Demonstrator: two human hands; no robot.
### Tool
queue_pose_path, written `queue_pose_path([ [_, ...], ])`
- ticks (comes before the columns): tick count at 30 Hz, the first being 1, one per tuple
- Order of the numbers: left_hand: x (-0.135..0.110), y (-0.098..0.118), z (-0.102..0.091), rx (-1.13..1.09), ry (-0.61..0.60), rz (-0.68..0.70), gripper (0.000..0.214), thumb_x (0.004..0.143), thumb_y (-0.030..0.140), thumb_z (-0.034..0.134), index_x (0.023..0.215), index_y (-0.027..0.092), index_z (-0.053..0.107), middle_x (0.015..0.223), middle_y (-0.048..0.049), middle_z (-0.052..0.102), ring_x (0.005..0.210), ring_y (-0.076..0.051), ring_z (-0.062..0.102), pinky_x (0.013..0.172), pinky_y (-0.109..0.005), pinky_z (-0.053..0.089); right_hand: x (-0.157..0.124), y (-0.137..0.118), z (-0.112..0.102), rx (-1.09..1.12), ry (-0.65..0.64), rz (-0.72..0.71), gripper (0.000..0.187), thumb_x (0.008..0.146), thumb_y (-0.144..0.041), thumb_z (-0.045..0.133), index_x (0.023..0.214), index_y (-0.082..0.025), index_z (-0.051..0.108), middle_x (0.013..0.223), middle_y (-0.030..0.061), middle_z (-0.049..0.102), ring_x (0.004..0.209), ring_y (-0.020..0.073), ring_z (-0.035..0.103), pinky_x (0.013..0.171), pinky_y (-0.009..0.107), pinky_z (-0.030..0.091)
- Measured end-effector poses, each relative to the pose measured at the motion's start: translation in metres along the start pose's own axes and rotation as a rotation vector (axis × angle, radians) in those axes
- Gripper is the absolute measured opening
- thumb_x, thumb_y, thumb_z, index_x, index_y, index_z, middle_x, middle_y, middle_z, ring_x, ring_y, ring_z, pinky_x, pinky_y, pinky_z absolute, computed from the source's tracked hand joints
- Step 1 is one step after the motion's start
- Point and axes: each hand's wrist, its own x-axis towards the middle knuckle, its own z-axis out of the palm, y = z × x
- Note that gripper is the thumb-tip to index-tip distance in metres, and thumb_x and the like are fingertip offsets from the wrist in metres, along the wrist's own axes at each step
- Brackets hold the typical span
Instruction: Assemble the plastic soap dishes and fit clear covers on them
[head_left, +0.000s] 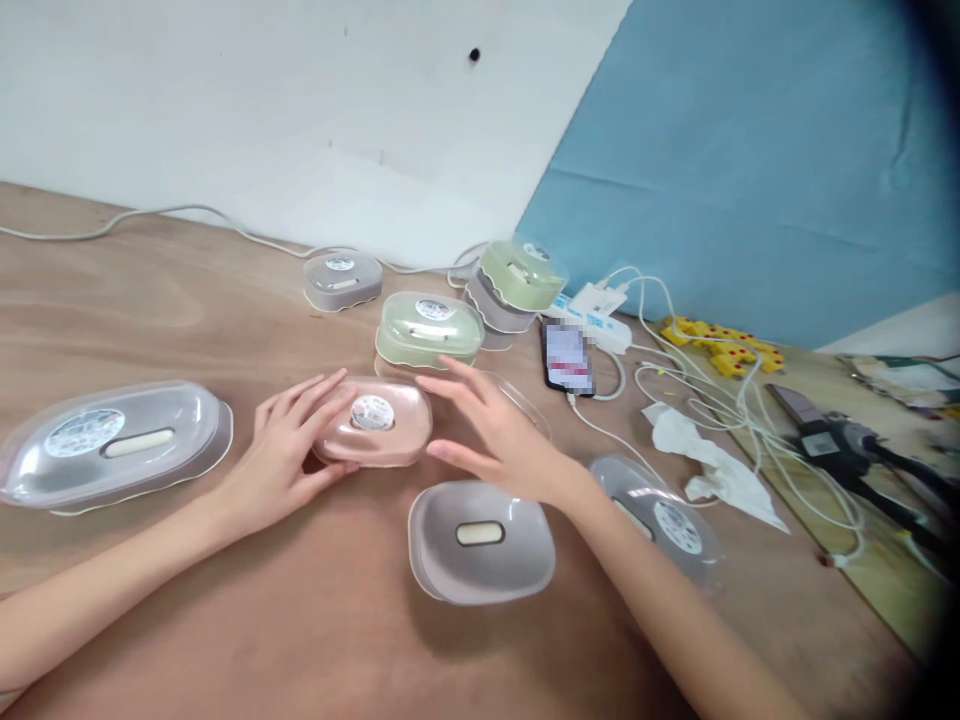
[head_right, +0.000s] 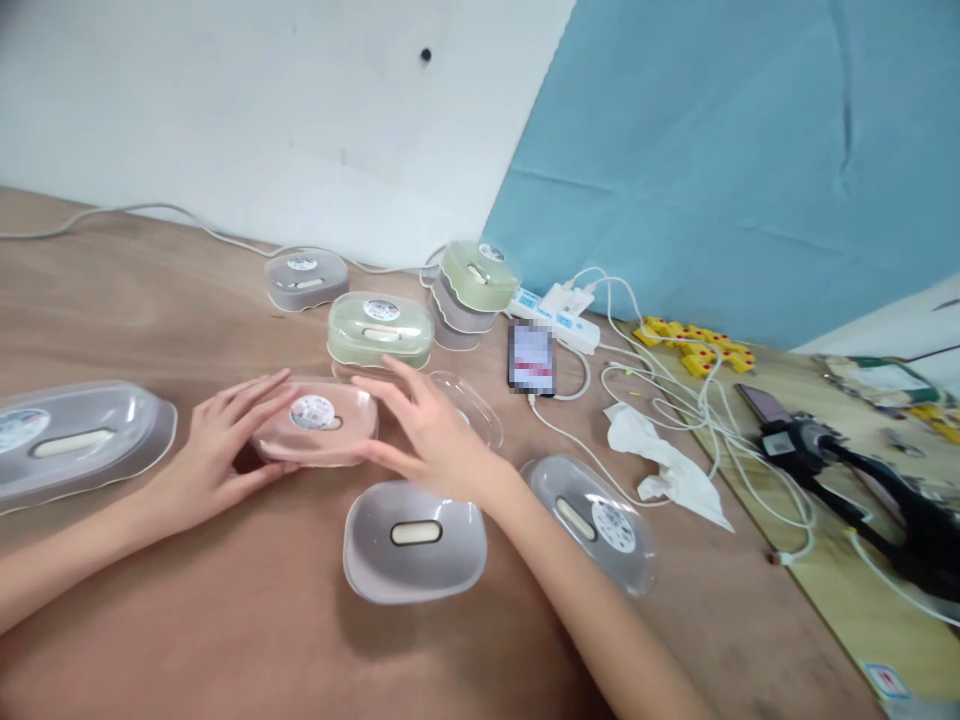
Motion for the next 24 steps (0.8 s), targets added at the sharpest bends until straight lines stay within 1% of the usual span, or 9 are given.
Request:
queue_pose_path([
  [2,0.0,-0.002,-0.002,0.078,0.061,0.021,0.056,0.095,0.029,0.047,0.147,0.037,0.03,0.153,-0.0081,0.038,0.138,-0.037,0.035,0.106,-0.059,0.025,-0.011,0.003,-0.012,-0.104,0.105,0.096,0.048,0.093,-0.04,0.053,0.137,-0.027,0.041,0.144,0.0127,0.043,0.136,0.0304,0.04,0.107,0.055,0.039],
  [4,0.0,-0.004,-0.002,0.116,0.105,0.047,0.059,0.094,0.02,0.044,0.147,0.04,0.03,0.153,-0.0054,0.039,0.138,-0.035,0.036,0.109,-0.059,0.021,-0.021,0.007,-0.021,-0.207,0.138,0.215,0.048,0.092,-0.038,0.053,0.137,-0.025,0.041,0.138,0.0142,0.049,0.13,0.0329,0.046,0.104,0.057,0.041],
  [7,0.0,-0.006,0.0,0.135,0.075,0.105,0.063,0.093,0.019,0.043,0.149,0.04,0.026,0.153,-0.0051,0.039,0.138,-0.034,0.038,0.111,-0.059,0.017,-0.034,0.015,-0.024,-0.282,0.053,0.425,0.061,0.089,-0.042,0.056,0.142,-0.02,0.035,0.137,0.0187,0.049,0.126,0.0389,0.048,0.097,0.061,0.043],
  [9,0.0,-0.006,0.001,0.161,0.035,0.126,0.063,0.093,0.02,0.042,0.15,0.038,0.022,0.152,-0.0065,0.04,0.139,-0.033,0.037,0.111,-0.059,0.015,-0.04,0.019,-0.021,-0.277,-0.02,0.519,0.07,0.086,-0.044,0.059,0.145,-0.019,0.03,0.136,0.021,0.048,0.123,0.0415,0.05,0.093,0.062,0.045],
  [13,0.0,-0.004,0.002,0.186,0.026,0.139,0.061,0.094,0.02,0.042,0.15,0.034,0.023,0.154,-0.0088,0.037,0.141,-0.032,0.033,0.113,-0.059,0.015,-0.045,0.026,-0.011,-0.182,-0.056,0.596,0.075,0.085,-0.041,0.062,0.148,-0.022,0.024,0.132,0.0203,0.049,0.124,0.0398,0.05,0.092,0.058,0.046],
  [17,-0.005,0.004,0.0,0.139,0.149,0.2,0.067,0.092,0.016,0.048,0.149,0.04,0.024,0.155,-0.0028,0.036,0.14,-0.03,0.036,0.116,-0.059,0.013,-0.05,0.028,-0.003,-0.115,0.097,0.601,0.092,0.072,-0.042,0.075,0.146,-0.022,0.024,0.131,0.0179,0.045,0.128,0.0399,0.045,0.096,0.057,0.044],
  [19,-0.009,0.01,-0.001,0.074,0.147,0.275,0.072,0.089,0.014,0.051,0.148,0.044,0.023,0.151,0.002,0.041,0.138,-0.027,0.04,0.117,-0.057,0.014,-0.053,0.027,-0.001,-0.117,0.189,0.619,0.097,0.067,-0.038,0.079,0.145,-0.02,0.025,0.129,0.0171,0.043,0.124,0.0386,0.048,0.096,0.056,0.044],
  [21,-0.012,0.017,-0.001,0.004,0.059,0.391,0.073,0.087,0.011,0.05,0.148,0.043,0.025,0.147,0.0023,0.047,0.137,-0.025,0.042,0.117,-0.054,0.017,-0.056,0.027,0.002,-0.13,0.256,0.634,0.08,0.071,-0.03,0.074,0.14,-0.018,0.035,0.122,0.0153,0.046,0.115,0.035,0.054,0.093,0.053,0.047],
  [24,-0.016,0.027,0.002,-0.083,-0.101,0.549,0.071,0.085,0.008,0.047,0.147,0.038,0.03,0.141,0.0011,0.055,0.137,-0.021,0.043,0.119,-0.048,0.017,-0.059,0.026,0.002,-0.108,0.332,0.602,0.03,0.08,-0.023,0.062,0.109,-0.019,0.06,0.097,0.0075,0.056,0.086,0.0258,0.063,0.079,0.045,0.053],
])
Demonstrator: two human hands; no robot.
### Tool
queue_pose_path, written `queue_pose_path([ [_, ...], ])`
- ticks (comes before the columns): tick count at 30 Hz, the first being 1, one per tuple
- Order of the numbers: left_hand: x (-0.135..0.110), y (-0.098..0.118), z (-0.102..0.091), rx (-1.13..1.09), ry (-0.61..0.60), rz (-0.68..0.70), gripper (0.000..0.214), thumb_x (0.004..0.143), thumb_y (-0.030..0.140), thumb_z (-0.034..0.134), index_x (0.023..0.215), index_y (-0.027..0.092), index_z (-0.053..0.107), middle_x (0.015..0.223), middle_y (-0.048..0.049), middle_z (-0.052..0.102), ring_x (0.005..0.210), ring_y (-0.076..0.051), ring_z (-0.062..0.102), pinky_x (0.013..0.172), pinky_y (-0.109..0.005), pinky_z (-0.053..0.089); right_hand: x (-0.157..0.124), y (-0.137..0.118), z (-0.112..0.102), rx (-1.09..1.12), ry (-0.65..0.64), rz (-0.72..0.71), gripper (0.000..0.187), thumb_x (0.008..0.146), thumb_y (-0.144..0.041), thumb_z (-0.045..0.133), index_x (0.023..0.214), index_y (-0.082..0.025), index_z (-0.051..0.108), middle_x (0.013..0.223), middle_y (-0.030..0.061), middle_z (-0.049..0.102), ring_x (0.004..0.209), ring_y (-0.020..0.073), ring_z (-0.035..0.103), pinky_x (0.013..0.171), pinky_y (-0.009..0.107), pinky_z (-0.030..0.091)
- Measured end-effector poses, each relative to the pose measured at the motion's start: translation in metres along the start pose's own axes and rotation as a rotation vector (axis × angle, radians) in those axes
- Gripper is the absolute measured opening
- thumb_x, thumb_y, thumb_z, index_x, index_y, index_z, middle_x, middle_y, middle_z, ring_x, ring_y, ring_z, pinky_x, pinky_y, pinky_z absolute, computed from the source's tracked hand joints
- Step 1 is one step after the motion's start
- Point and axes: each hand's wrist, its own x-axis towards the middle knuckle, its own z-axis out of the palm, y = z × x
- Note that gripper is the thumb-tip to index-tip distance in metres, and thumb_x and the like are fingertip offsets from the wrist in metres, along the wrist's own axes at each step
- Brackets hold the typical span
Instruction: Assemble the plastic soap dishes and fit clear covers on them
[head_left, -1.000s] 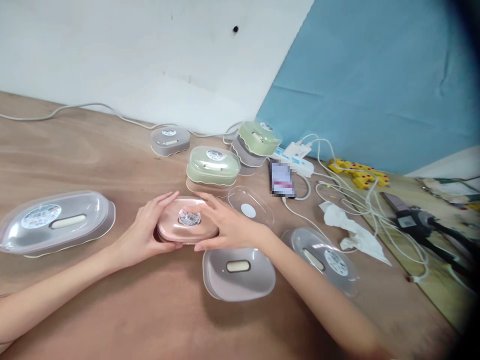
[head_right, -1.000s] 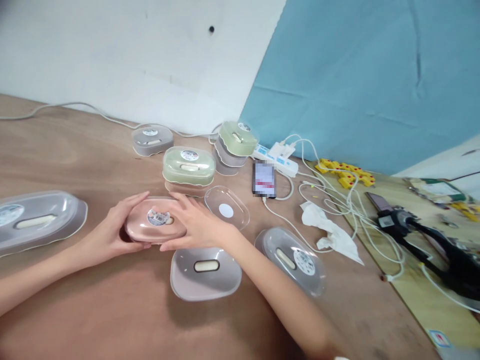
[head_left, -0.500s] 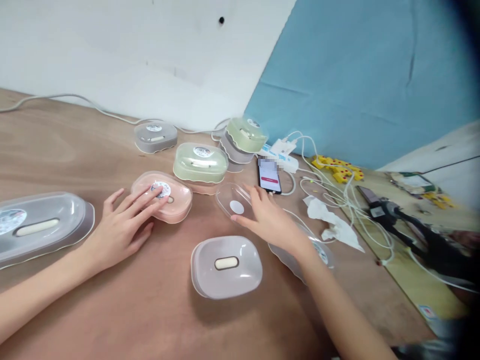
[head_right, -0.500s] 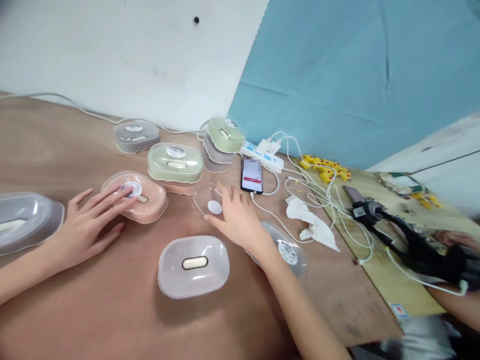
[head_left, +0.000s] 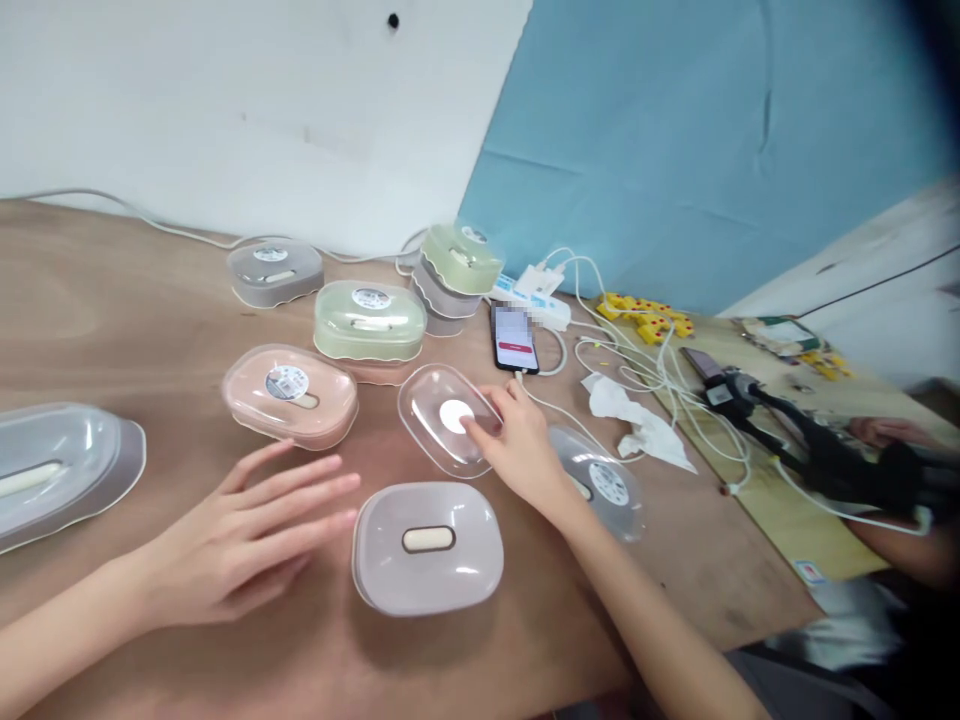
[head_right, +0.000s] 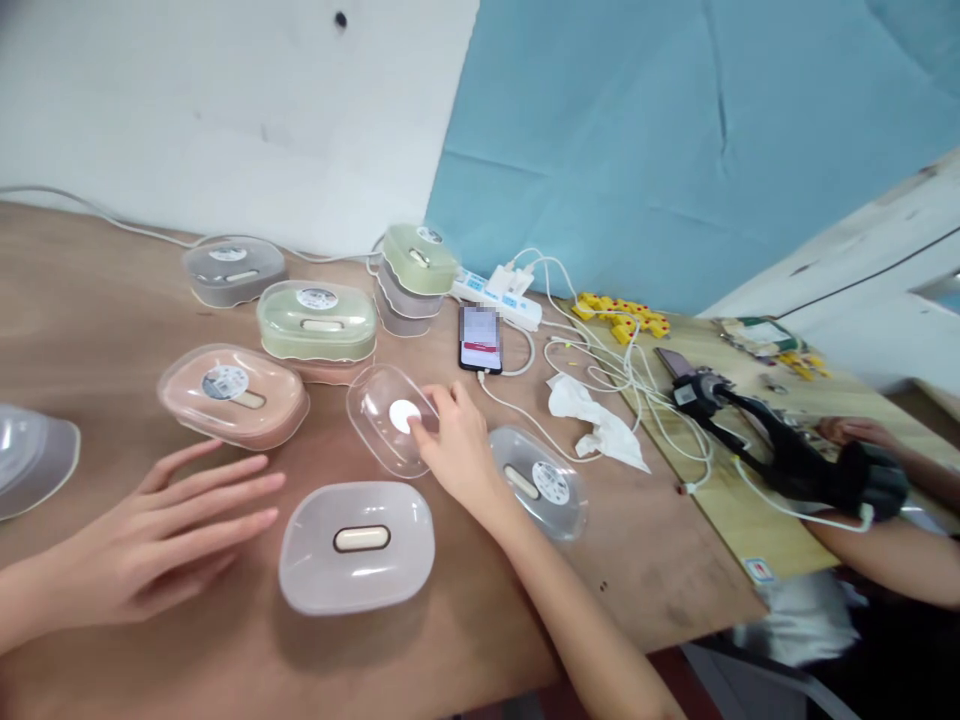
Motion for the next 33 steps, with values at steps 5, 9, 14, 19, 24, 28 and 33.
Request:
queue_pose_path([
  [5,0.006,0.013,0.008,-0.08,-0.13,0.143,0.063,0.08,0.008,0.046,0.138,0.032,0.047,0.142,0.0018,0.053,0.138,-0.021,0.04,0.121,-0.044,0.006,-0.008,-0.004,-0.007,0.19,0.15,-0.165,0.008,0.086,-0.016,0.051,0.085,-0.022,0.056,0.084,0.0031,0.062,0.079,0.0189,0.063,0.072,0.034,0.053],
  [9,0.007,0.013,0.01,-0.07,-0.137,0.136,0.058,0.082,0.008,0.047,0.136,0.03,0.049,0.143,0.0013,0.053,0.14,-0.022,0.038,0.12,-0.045,0.003,-0.026,-0.016,-0.014,0.198,0.141,-0.336,0.014,0.092,-0.012,0.042,0.098,-0.022,0.049,0.104,0.0072,0.068,0.094,0.0181,0.067,0.08,0.033,0.054],
  [14,0.006,0.007,0.013,-0.036,-0.077,0.0,0.05,0.088,0.016,0.05,0.136,0.029,0.047,0.134,-0.0013,0.062,0.131,-0.024,0.048,0.116,-0.045,0.014,-0.05,-0.029,-0.006,0.081,0.11,-0.509,0.03,0.087,-0.002,0.039,0.107,-0.022,0.047,0.111,0.0085,0.07,0.103,0.0201,0.068,0.084,0.036,0.055],
  [19,0.006,0.003,0.015,-0.012,-0.011,-0.122,0.036,0.092,0.024,0.053,0.128,0.03,0.05,0.123,-0.004,0.067,0.119,-0.026,0.057,0.106,-0.045,0.03,-0.064,-0.042,0.008,-0.043,0.066,-0.61,0.035,0.082,-0.005,0.043,0.113,-0.018,0.051,0.118,0.0125,0.068,0.109,0.0263,0.064,0.091,0.046,0.053],
  [24,0.002,0.004,0.013,-0.124,0.067,-0.186,0.021,0.093,0.02,0.052,0.113,0.024,0.05,0.11,-0.0077,0.062,0.102,-0.022,0.06,0.089,-0.038,0.045,-0.069,-0.047,0.01,-0.057,-0.048,-0.673,0.035,0.082,-0.019,0.054,0.117,-0.018,0.052,0.124,0.0153,0.062,0.117,0.0335,0.056,0.096,0.057,0.048],
  [28,-0.001,0.004,0.013,-0.2,0.113,-0.257,0.013,0.092,0.02,0.053,0.104,0.023,0.048,0.101,-0.0052,0.054,0.083,-0.017,0.057,0.075,-0.031,0.051,-0.066,-0.04,0.012,0.023,-0.077,-0.719,0.036,0.081,-0.016,0.055,0.116,-0.022,0.053,0.124,0.011,0.062,0.121,0.0319,0.053,0.1,0.06,0.043],
  [33,0.0,0.002,0.014,-0.255,0.079,-0.283,0.047,0.091,0.024,0.055,0.135,0.024,0.037,0.125,-0.0118,0.05,0.112,-0.025,0.055,0.092,-0.038,0.05,-0.062,-0.035,0.016,0.078,-0.059,-0.759,0.036,0.079,-0.017,0.057,0.114,-0.025,0.056,0.123,0.006,0.065,0.121,0.0295,0.052,0.104,0.058,0.039],
])
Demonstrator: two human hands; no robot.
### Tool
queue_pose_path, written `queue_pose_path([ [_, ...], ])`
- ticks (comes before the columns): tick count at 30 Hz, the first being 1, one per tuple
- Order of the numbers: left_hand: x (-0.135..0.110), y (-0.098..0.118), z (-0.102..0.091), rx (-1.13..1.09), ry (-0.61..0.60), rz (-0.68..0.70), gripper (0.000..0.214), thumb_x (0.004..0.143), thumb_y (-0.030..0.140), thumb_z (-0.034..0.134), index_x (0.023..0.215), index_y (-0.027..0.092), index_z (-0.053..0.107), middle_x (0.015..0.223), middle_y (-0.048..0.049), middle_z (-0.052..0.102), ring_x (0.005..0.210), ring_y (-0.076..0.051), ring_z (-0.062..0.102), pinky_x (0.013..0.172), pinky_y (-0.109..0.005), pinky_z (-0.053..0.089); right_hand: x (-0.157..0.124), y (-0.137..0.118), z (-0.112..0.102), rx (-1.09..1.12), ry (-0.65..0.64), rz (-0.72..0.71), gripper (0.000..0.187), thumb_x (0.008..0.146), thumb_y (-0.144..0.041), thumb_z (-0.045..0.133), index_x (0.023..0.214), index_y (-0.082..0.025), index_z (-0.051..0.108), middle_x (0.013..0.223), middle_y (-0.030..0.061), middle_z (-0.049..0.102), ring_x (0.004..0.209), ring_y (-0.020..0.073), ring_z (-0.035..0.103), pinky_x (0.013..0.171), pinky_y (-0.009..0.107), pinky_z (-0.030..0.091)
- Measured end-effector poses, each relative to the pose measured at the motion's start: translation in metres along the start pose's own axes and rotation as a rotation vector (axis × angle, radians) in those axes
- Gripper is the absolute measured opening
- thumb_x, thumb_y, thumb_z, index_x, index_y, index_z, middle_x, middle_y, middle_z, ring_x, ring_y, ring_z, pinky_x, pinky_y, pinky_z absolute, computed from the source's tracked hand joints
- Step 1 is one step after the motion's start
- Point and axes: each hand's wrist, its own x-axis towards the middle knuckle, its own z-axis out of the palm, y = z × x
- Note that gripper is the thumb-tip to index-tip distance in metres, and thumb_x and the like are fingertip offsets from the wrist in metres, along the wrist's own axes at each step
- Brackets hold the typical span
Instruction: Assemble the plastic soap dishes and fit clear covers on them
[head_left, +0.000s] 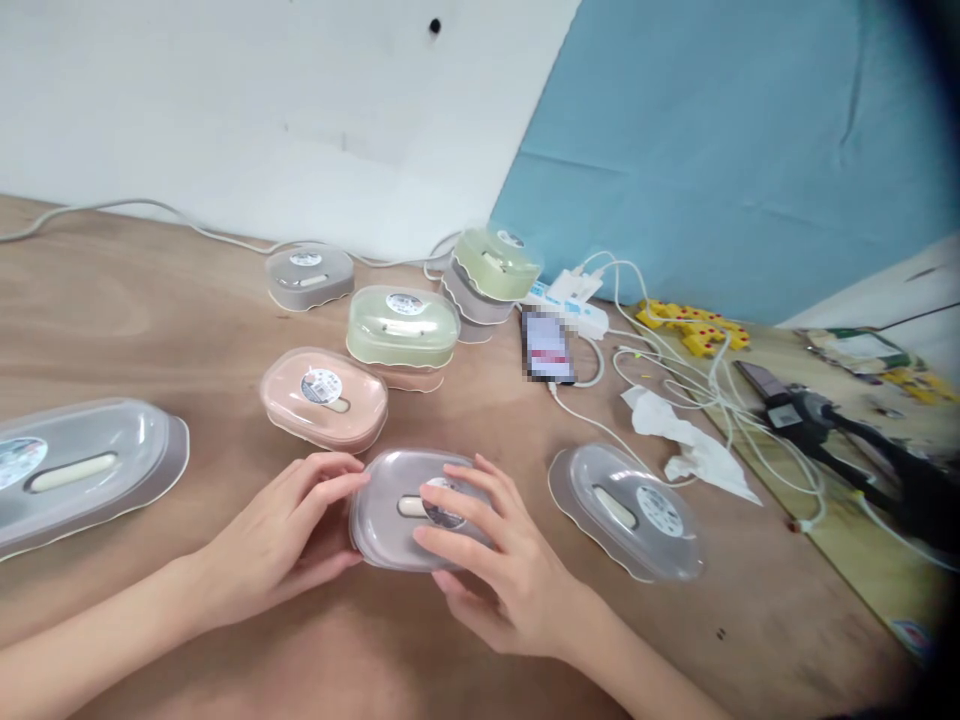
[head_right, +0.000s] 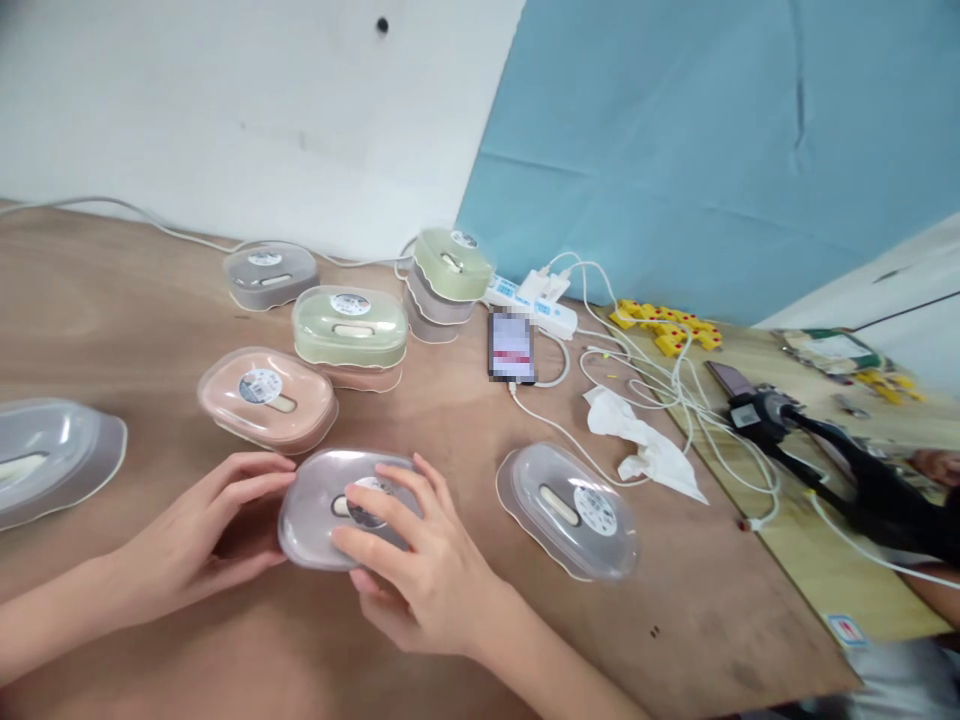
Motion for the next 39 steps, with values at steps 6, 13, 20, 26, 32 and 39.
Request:
queue_pose_path([
  [6,0.0,-0.001,-0.001,0.016,-0.103,0.0,0.06,0.094,0.021,0.049,0.148,0.027,0.023,0.143,-0.0138,0.039,0.13,-0.029,0.043,0.102,-0.044,0.044,0.003,0.002,0.0,-0.003,0.009,-0.044,0.034,0.079,-0.017,0.058,0.112,-0.026,0.06,0.125,0.0006,0.066,0.122,0.0276,0.052,0.108,0.054,0.036],
  [13,-0.001,-0.002,-0.001,-0.027,-0.098,0.001,0.059,0.093,0.019,0.05,0.147,0.025,0.025,0.141,-0.0147,0.039,0.128,-0.029,0.044,0.101,-0.047,0.045,0.001,0.004,0.003,-0.02,0.03,-0.098,0.031,0.08,-0.016,0.057,0.11,-0.023,0.063,0.127,0.0026,0.065,0.123,0.0286,0.05,0.108,0.056,0.035],
  [20,-0.002,-0.004,-0.001,-0.047,-0.091,0.009,0.062,0.091,0.018,0.054,0.146,0.024,0.027,0.14,-0.0158,0.039,0.128,-0.031,0.045,0.1,-0.049,0.047,0.0,0.004,0.004,-0.083,0.03,-0.155,0.029,0.08,-0.015,0.057,0.107,-0.021,0.065,0.127,0.0043,0.065,0.126,0.0303,0.048,0.109,0.057,0.035],
  [26,0.0,-0.004,-0.002,-0.132,-0.097,0.013,0.059,0.091,0.015,0.053,0.144,0.024,0.028,0.139,-0.0137,0.036,0.132,-0.027,0.042,0.102,-0.04,0.047,0.001,0.004,0.004,-0.115,0.022,-0.177,0.027,0.08,-0.017,0.056,0.104,-0.023,0.066,0.128,0.0029,0.065,0.128,0.0295,0.046,0.111,0.056,0.032],
  [32,-0.001,-0.005,-0.002,-0.124,-0.106,0.0,0.058,0.091,0.016,0.054,0.143,0.025,0.029,0.14,-0.015,0.036,0.131,-0.029,0.043,0.1,-0.043,0.049,0.002,0.004,0.006,-0.066,0.011,-0.157,0.029,0.081,-0.016,0.056,0.108,-0.023,0.064,0.128,0.0015,0.065,0.128,0.027,0.047,0.113,0.055,0.027],
  [39,-0.001,-0.006,-0.004,-0.064,-0.154,0.042,0.063,0.091,0.017,0.053,0.146,0.023,0.023,0.141,-0.016,0.033,0.133,-0.029,0.04,0.104,-0.044,0.046,0.0,0.005,0.011,0.0,-0.001,-0.138,0.036,0.082,-0.023,0.056,0.118,-0.023,0.057,0.131,0.004,0.062,0.13,0.0284,0.046,0.114,0.056,0.025],
])
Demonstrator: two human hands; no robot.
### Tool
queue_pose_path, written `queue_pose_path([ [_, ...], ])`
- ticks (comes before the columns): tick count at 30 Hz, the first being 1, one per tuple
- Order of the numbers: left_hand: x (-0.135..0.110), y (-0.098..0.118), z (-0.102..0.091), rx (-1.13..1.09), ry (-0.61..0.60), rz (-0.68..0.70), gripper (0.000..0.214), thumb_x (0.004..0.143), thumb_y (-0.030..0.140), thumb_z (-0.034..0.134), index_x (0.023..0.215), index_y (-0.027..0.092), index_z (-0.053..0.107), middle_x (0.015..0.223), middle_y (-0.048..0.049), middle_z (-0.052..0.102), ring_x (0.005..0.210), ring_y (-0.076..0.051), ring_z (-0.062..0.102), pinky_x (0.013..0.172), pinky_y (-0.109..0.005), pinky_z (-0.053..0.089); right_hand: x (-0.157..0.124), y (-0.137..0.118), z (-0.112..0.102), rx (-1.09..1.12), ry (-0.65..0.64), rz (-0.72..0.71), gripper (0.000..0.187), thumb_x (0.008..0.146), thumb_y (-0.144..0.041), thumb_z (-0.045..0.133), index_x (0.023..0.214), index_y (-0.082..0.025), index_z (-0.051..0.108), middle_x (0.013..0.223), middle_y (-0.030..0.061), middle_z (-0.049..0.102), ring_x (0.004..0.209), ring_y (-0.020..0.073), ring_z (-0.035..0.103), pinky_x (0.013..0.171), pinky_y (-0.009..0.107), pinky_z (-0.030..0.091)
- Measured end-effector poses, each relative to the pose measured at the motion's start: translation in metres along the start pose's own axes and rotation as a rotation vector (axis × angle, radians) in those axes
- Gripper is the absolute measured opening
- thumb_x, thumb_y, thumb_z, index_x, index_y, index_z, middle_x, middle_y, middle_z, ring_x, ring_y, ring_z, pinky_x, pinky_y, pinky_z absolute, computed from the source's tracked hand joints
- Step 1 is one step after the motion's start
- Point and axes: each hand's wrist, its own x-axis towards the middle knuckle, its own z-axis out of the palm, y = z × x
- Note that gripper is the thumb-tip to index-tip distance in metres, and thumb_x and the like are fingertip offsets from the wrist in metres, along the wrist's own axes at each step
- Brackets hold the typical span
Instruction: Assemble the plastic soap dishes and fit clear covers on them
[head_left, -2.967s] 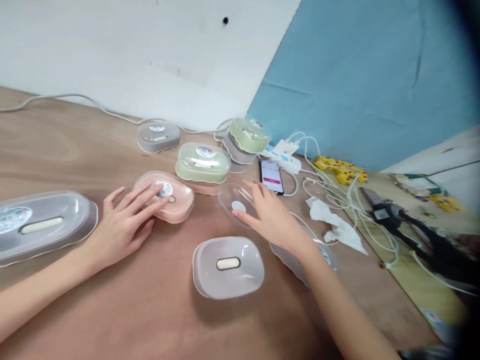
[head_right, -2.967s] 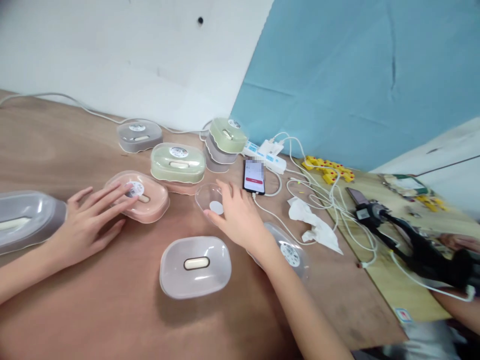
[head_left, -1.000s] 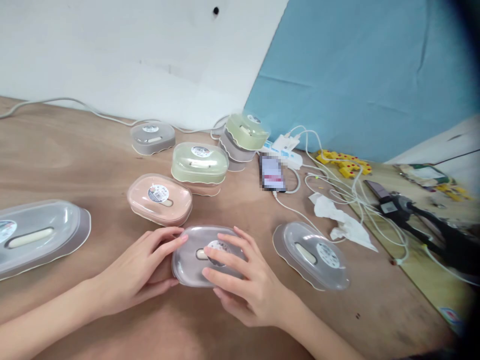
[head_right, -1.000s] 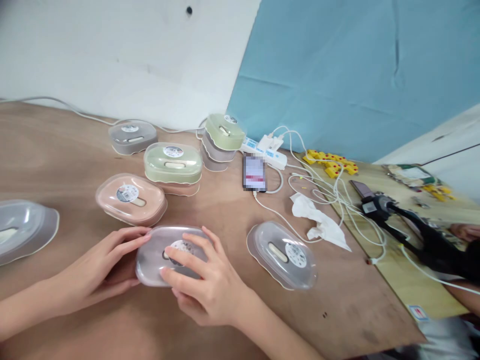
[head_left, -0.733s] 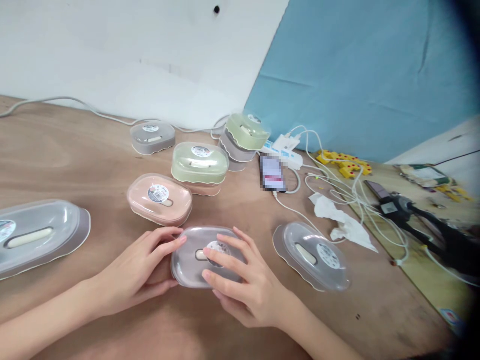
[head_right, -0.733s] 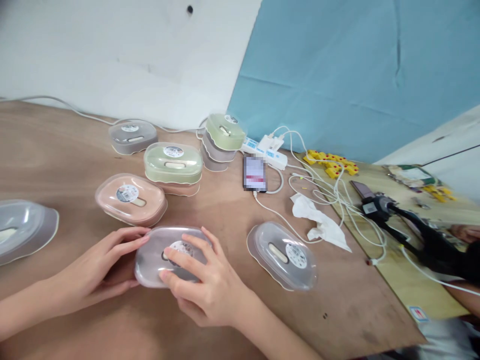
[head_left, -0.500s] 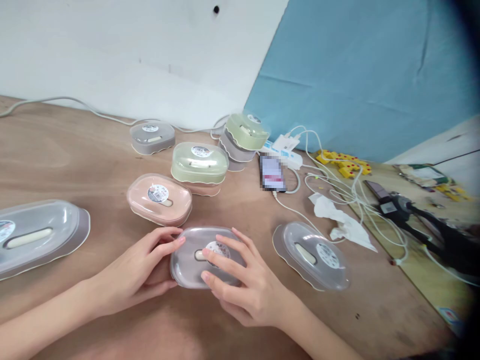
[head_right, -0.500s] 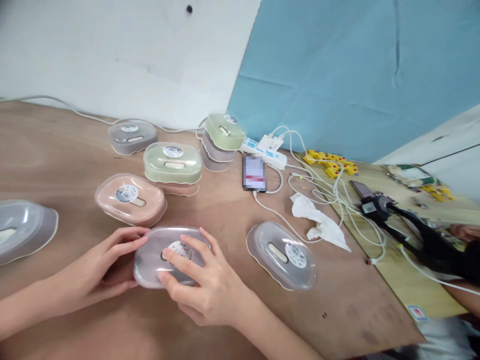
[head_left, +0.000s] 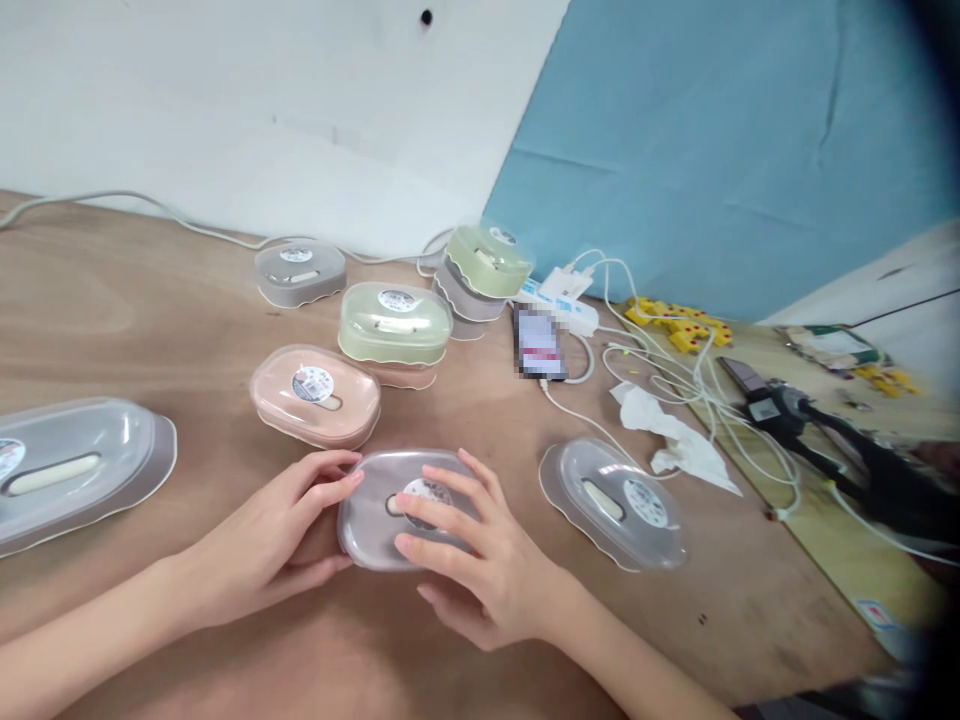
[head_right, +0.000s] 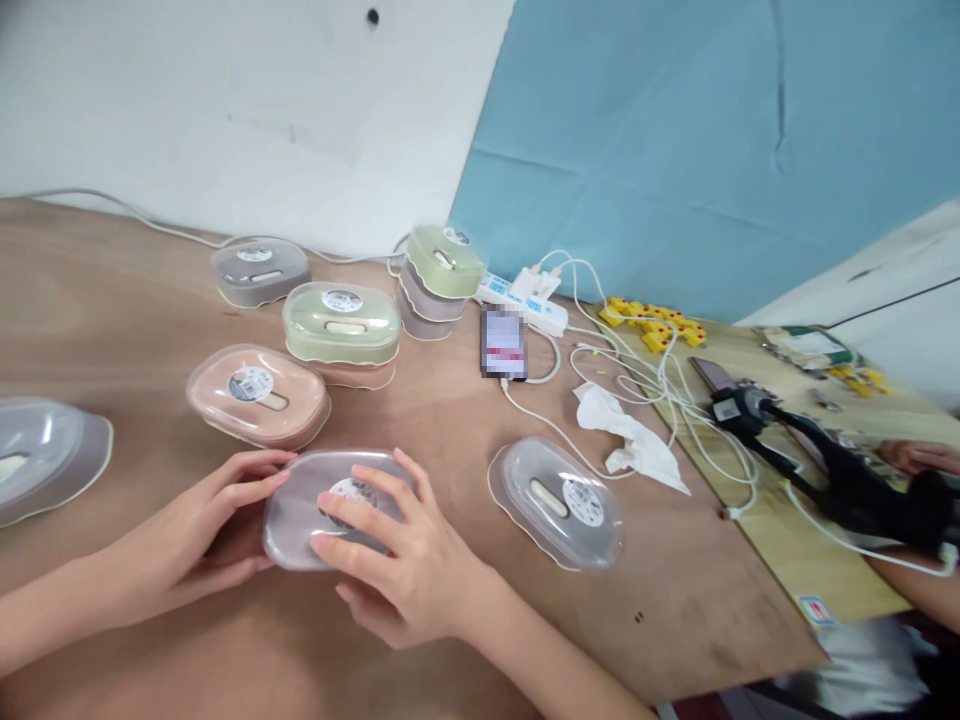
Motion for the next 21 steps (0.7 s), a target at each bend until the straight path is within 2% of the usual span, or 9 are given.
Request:
queue_pose_path([
  [3,0.001,0.002,0.0,-0.011,0.004,-0.018,0.062,0.092,0.017,0.052,0.146,0.024,0.022,0.141,-0.0168,0.032,0.133,-0.029,0.039,0.103,-0.046,0.046,-0.003,0.003,-0.013,-0.018,-0.039,0.008,0.04,0.084,-0.026,0.055,0.123,-0.021,0.052,0.135,0.0092,0.057,0.134,0.0294,0.042,0.113,0.059,0.026],
  [5,0.002,0.003,-0.001,-0.029,0.011,-0.029,0.062,0.091,0.018,0.053,0.145,0.024,0.022,0.142,-0.0176,0.032,0.133,-0.031,0.039,0.103,-0.049,0.046,-0.01,0.008,-0.031,-0.091,-0.016,0.083,0.043,0.084,-0.022,0.056,0.127,-0.021,0.049,0.138,0.0127,0.052,0.137,0.0309,0.039,0.112,0.06,0.028],
  [7,0.002,0.004,-0.001,-0.043,0.013,-0.035,0.064,0.09,0.019,0.055,0.144,0.024,0.022,0.142,-0.0183,0.031,0.133,-0.032,0.038,0.103,-0.052,0.045,-0.024,0.013,-0.054,-0.207,0.049,0.247,0.047,0.085,-0.02,0.057,0.13,-0.021,0.046,0.14,0.0135,0.049,0.136,0.031,0.04,0.111,0.058,0.032],
  [9,0.002,0.004,-0.002,-0.048,0.012,-0.04,0.066,0.089,0.021,0.056,0.145,0.024,0.02,0.143,-0.0188,0.031,0.134,-0.032,0.037,0.104,-0.053,0.043,-0.043,0.018,-0.08,-0.337,0.065,0.468,0.05,0.088,-0.029,0.056,0.135,-0.022,0.042,0.142,0.0146,0.046,0.133,0.0325,0.044,0.107,0.055,0.039],
  [11,0.001,0.006,-0.002,-0.047,0.03,-0.044,0.067,0.089,0.021,0.056,0.145,0.023,0.02,0.143,-0.0185,0.031,0.135,-0.032,0.035,0.106,-0.052,0.041,-0.062,0.021,-0.102,-0.455,-0.031,0.62,0.059,0.089,-0.042,0.052,0.141,-0.022,0.035,0.141,0.0157,0.047,0.129,0.0349,0.049,0.1,0.053,0.046],
  [13,0.001,0.007,-0.002,-0.041,0.069,-0.044,0.066,0.089,0.021,0.055,0.145,0.023,0.021,0.143,-0.0174,0.031,0.136,-0.032,0.034,0.107,-0.051,0.039,-0.08,0.021,-0.116,-0.531,-0.17,0.696,0.068,0.088,-0.049,0.05,0.146,-0.021,0.028,0.139,0.0163,0.05,0.123,0.0365,0.054,0.093,0.051,0.05],
  [16,0.001,0.009,-0.002,-0.019,0.12,-0.036,0.063,0.09,0.021,0.054,0.145,0.023,0.023,0.143,-0.0163,0.032,0.135,-0.032,0.035,0.108,-0.05,0.038,-0.101,0.021,-0.124,-0.56,-0.288,0.719,0.073,0.085,-0.054,0.051,0.146,-0.022,0.028,0.128,0.0159,0.059,0.114,0.0392,0.06,0.087,0.051,0.052],
  [21,0.002,0.011,-0.004,0.023,0.122,-0.046,0.06,0.091,0.021,0.052,0.144,0.024,0.024,0.142,-0.0162,0.033,0.133,-0.032,0.036,0.107,-0.052,0.038,-0.119,0.033,-0.115,-0.445,-0.283,0.774,0.076,0.08,-0.055,0.059,0.144,-0.025,0.029,0.123,0.0161,0.06,0.111,0.0407,0.06,0.083,0.05,0.053],
])
